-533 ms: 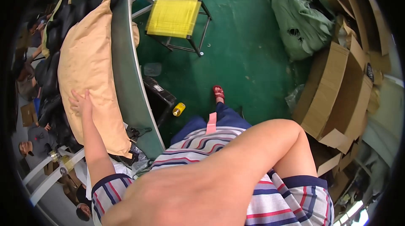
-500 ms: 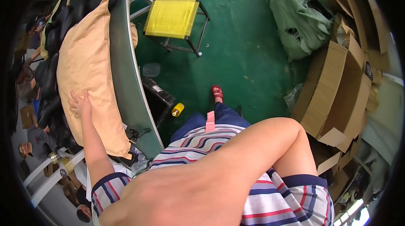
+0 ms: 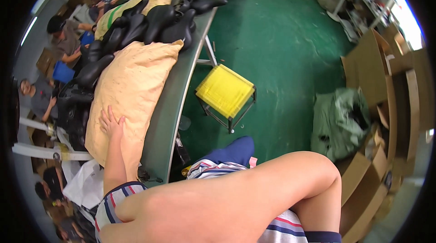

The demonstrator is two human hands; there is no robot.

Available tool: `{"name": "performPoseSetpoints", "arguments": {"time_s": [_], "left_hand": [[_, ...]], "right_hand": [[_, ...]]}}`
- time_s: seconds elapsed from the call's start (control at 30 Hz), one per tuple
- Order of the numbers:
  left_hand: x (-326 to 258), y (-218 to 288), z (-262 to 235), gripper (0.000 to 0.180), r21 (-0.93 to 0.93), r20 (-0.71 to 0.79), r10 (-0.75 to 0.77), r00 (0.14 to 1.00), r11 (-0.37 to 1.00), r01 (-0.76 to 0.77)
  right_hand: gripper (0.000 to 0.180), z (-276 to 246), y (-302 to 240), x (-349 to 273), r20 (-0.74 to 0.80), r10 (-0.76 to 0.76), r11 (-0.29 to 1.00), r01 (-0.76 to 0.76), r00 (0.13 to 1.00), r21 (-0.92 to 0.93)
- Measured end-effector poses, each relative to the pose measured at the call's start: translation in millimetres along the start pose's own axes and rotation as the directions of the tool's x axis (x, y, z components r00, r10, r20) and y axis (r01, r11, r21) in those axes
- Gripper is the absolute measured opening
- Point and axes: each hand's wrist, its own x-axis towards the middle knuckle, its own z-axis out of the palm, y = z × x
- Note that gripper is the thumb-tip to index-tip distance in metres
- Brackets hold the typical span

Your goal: Assemble bicycle seats by using an electric screwdriver to fasten plastic components and screws.

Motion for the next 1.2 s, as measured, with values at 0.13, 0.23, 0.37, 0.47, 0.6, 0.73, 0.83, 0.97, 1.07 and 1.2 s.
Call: {"name": "performPoseSetpoints", "arguments": {"time_s": [0.13, 0.23, 0.37, 0.47, 0.6, 0.73, 0.83, 0.97, 1.07, 1.2], "left_hand": [[-3, -12, -4, 0.086, -0.058, -0.013, -0.022, 1.000, 0.998, 0.022], [3, -5, -4, 0.087, -0.060, 0.030, -0.080, 0.996, 0.995, 0.082], [-1, 29, -24, 0.083, -0.114, 0.170, -0.209, 0.963, 0.967, 0.230], [-1, 69, -22, 0.078, -0.147, 0.255, -0.493, 0.832, 0.830, 0.537], [-25, 157, -16, 0.072, -0.342, 0.032, -0.465, 0.885, 0.827, 0.446], [-63, 280, 2, 0.052, -0.622, -0.232, -0.323, 0.918, 0.775, 0.115], [-115, 377, 11, 0.048, -0.646, -0.002, -0.412, 0.911, 0.697, 0.313], [-162, 480, 12, 0.048, -0.555, 0.386, -0.562, 0.732, 0.492, 0.671], [-121, 542, -4, 0.050, -0.542, 0.378, -0.502, 0.778, 0.561, 0.626], [-14, 573, -37, 0.057, -0.600, 0.150, -0.437, 0.887, 0.673, 0.433]], "right_hand": [[0.022, -28, 55, -35, -0.495, -0.180, 0.983, 0.142, 0.850, -0.114], [0.022, -70, 101, -53, -0.604, -0.225, 0.971, 0.227, 0.765, -0.073], [0.020, -108, 136, -56, -0.629, -0.182, 0.917, 0.361, 0.756, 0.168], [0.018, -141, 152, -50, -0.619, -0.203, 0.857, 0.444, 0.759, 0.263], [0.013, -221, 165, -56, -0.089, -0.274, 0.723, 0.266, 0.958, 0.638], [0.013, -273, 199, -87, -0.040, -0.438, 0.677, 0.358, 0.898, 0.643], [0.012, -319, 224, -152, -0.323, -0.099, 0.786, 0.273, 0.941, 0.554], [0.014, -385, 326, -282, -0.424, 0.136, 0.529, 0.296, 0.895, 0.795], [0.028, -435, 406, -394, -0.363, 0.774, 0.599, -0.415, 0.519, 0.685], [0.034, -416, 516, -552, -0.008, 1.000, -0.001, -0.758, -0.008, 0.653]]}}
